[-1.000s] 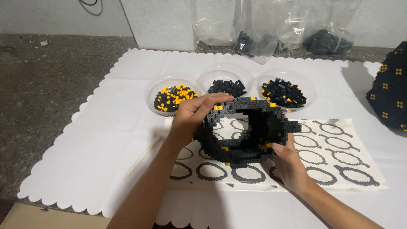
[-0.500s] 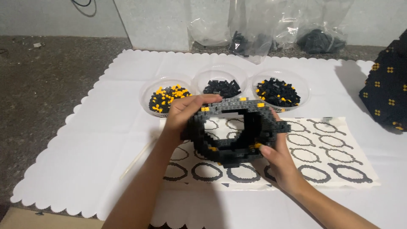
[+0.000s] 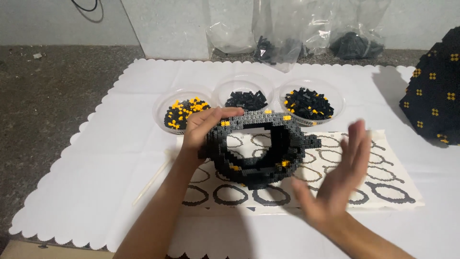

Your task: Adding yellow accent pieces to a black 3D puzzle structure using hands and a small plastic hammer.

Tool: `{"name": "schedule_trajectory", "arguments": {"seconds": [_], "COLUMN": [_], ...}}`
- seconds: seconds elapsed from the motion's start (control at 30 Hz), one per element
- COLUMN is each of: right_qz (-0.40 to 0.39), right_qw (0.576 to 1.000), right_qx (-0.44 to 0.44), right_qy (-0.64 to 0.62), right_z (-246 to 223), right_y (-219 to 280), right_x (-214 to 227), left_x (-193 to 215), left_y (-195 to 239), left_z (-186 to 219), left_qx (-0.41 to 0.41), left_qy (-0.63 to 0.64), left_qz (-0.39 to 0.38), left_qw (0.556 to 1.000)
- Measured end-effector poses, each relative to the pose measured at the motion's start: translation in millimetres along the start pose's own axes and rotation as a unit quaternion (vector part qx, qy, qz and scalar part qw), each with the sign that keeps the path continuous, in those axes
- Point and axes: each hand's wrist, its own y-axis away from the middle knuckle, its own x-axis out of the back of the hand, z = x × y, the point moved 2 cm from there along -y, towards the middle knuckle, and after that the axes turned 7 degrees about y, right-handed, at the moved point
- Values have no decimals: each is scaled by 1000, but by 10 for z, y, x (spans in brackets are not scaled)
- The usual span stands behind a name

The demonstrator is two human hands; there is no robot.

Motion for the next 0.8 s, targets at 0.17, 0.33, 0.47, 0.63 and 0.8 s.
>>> {"name": "schedule_trajectory", "arguments": {"seconds": [0.17, 0.33, 0.47, 0.63, 0.8], "right_qz": [-259, -331, -378, -399, -422], "right_qw": [956, 940, 922, 909, 904], "right_qx": [140, 21, -64, -87, -13], "right_qy": [4, 87, 60, 84, 66], "right_z": [-513, -420, -526, -525, -482], "right_y": [-263, -206, -334, -370, -341], "right_x": [12, -96, -165, -178, -162], "left_x": [37, -53, -72, -91, -87], "left_y": [-34, 11, 17, 30, 38], "left_z": [-85, 88, 108, 171, 177], "left_qx": [-33, -3, 2, 17, -12], "left_qy": [7, 4, -10, -4, 4], "left_qz": [-29, -7, -4, 9, -24], "left_qw": [999, 1000, 1000, 1000, 1000]}}
